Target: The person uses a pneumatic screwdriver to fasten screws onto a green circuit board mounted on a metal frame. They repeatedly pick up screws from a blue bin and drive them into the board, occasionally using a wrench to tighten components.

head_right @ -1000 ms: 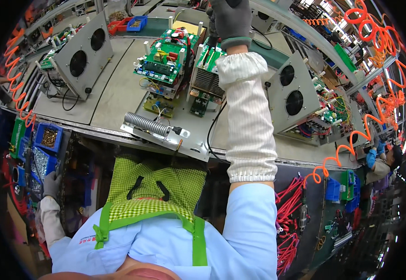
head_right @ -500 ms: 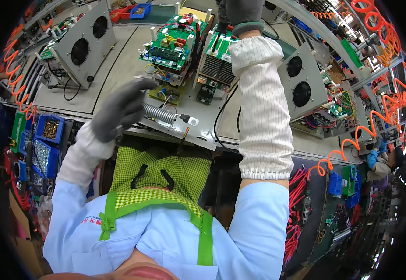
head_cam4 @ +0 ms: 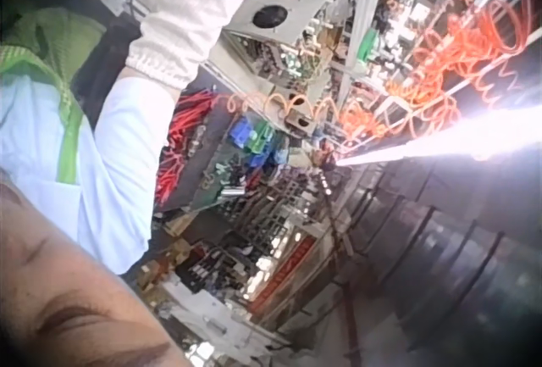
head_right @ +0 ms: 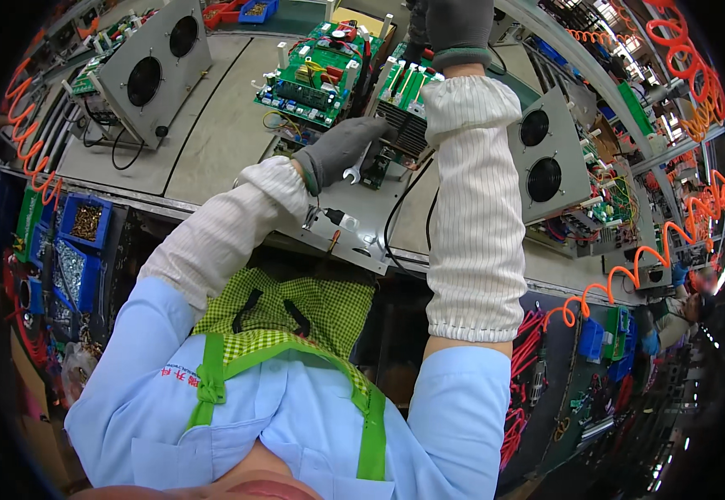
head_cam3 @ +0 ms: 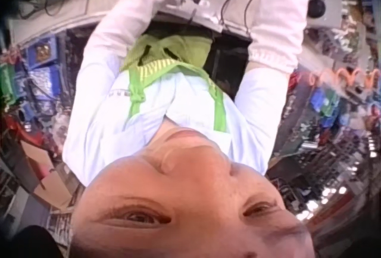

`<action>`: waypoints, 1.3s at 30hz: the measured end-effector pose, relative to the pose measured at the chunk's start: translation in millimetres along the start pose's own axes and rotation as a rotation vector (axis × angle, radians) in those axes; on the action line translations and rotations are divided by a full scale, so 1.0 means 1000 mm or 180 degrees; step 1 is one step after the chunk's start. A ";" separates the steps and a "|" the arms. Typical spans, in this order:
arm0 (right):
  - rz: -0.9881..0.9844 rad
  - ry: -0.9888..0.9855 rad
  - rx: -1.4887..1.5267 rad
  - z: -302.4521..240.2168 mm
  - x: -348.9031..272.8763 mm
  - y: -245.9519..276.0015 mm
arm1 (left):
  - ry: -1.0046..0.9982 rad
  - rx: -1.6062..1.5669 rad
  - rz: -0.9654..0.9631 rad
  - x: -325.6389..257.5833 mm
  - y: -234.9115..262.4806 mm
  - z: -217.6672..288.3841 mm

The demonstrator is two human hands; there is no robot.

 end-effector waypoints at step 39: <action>0.0360 0.0187 -0.0032 0.006 -0.002 0.018 | 0.1267 -0.2083 0.0237 0.016 -0.006 -0.004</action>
Point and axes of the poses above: each hand's wrist, its own x-axis towards the middle knuckle, its own y-axis out of the back of the hand, z = x × y, the point moved 2 cm from there along x, towards the middle knuckle, and after that the axes turned 2 degrees about -x, right-handed, at the moved point
